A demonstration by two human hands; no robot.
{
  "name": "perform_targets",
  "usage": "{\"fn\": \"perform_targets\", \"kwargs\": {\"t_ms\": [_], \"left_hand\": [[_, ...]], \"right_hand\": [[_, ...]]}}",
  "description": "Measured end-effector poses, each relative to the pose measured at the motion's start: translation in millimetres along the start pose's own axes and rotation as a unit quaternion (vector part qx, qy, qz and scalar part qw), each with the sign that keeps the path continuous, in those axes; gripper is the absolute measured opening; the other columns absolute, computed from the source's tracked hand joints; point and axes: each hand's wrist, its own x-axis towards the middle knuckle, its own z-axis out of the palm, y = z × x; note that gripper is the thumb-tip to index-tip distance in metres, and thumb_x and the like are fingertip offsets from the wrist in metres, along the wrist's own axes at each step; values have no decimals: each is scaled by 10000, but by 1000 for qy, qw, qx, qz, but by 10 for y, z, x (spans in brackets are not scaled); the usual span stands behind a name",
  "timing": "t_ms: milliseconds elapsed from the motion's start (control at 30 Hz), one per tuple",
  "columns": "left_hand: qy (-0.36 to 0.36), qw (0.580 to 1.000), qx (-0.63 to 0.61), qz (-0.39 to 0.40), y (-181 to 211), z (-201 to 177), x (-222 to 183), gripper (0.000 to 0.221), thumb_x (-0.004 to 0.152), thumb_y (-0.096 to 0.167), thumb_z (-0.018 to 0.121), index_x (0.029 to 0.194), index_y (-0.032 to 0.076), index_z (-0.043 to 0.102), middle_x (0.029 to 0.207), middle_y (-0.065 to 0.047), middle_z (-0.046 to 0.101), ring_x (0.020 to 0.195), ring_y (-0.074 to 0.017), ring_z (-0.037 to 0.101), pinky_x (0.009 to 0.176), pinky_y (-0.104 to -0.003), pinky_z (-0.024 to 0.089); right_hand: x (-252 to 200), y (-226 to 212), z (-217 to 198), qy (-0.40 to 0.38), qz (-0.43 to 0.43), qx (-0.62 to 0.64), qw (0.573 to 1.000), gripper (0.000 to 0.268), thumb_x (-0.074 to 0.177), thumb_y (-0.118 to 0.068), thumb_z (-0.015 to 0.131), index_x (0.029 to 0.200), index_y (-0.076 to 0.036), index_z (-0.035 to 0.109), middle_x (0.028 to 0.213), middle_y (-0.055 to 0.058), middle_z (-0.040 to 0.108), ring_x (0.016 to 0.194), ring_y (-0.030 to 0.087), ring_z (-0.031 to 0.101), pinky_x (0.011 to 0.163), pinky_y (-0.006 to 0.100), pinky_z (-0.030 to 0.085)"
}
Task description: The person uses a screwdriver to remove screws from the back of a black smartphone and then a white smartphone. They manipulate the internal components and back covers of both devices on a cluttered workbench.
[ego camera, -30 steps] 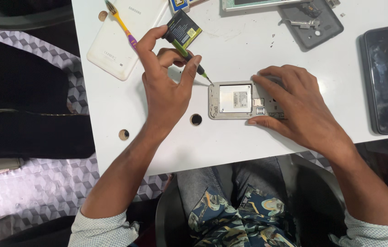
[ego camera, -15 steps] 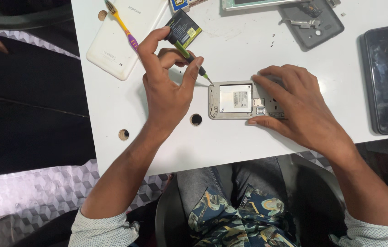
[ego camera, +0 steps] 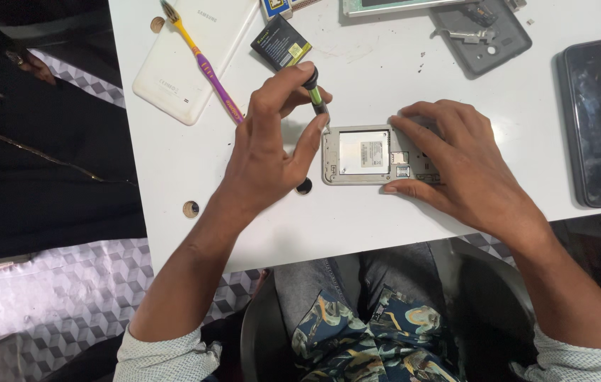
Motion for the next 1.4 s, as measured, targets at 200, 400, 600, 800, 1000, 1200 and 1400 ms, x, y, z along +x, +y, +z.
{"fn": "perform_targets", "kwargs": {"t_ms": [200,400,600,800,1000,1200,1400], "left_hand": [[17,996,86,-16,-41,40,-2,713,1023,72,854,1487,158,320,1411,-48,557,1152,-188,691,1015,-351,574],[25,999,40,-5,-34,83,-34,678,1073,-5,763,1535,115,283,1460,-137,419,1230,-204,685,1077,-330,580],[86,994,71,7,-144,160,-38,765,1018,41,842,1494,119,249,1489,-137,433,1123,-186,698,997,-321,608],[90,993,76,26,-226,174,-69,770,1028,25,836,1501,111,235,1499,-135,415,1109,-189,699,962,-299,621],[93,993,76,24,-230,175,-67,772,1028,18,835,1506,102,235,1498,-130,407,1102,-181,703,949,-286,624],[97,993,63,15,-166,158,-29,768,1037,-10,828,1502,122,231,1532,-130,381,1134,-178,711,966,-275,620],[98,991,-85,-39,60,-39,71,631,1107,3,557,1547,150,128,1116,-63,600,925,-134,632,845,-272,563]], "right_hand": [[6,1,11,-4,6,-5,1000,904,690,-586,762,1406,-60,600,1426,145,524,1322,347,429,1087,539,418],[3,-1,-2,-1,1,-5,1000,903,694,-579,767,1408,-52,595,1431,145,524,1328,352,427,1093,542,414],[9,-3,-5,-2,0,0,1000,894,701,-566,767,1411,-52,595,1429,145,524,1324,352,429,1093,537,413],[9,-1,-2,-2,0,2,1000,897,698,-568,767,1410,-50,596,1419,145,526,1305,349,435,1079,529,420],[6,-4,-4,-1,-4,0,1000,893,704,-568,764,1412,-50,597,1421,146,525,1308,346,436,1083,525,419],[1,4,-1,0,-3,-1,1000,892,708,-569,763,1413,-48,595,1425,143,522,1309,347,434,1080,529,421],[16,-14,-7,-3,0,1,1000,882,708,-554,769,1411,-52,595,1425,142,519,1307,348,432,1074,521,422]]}}
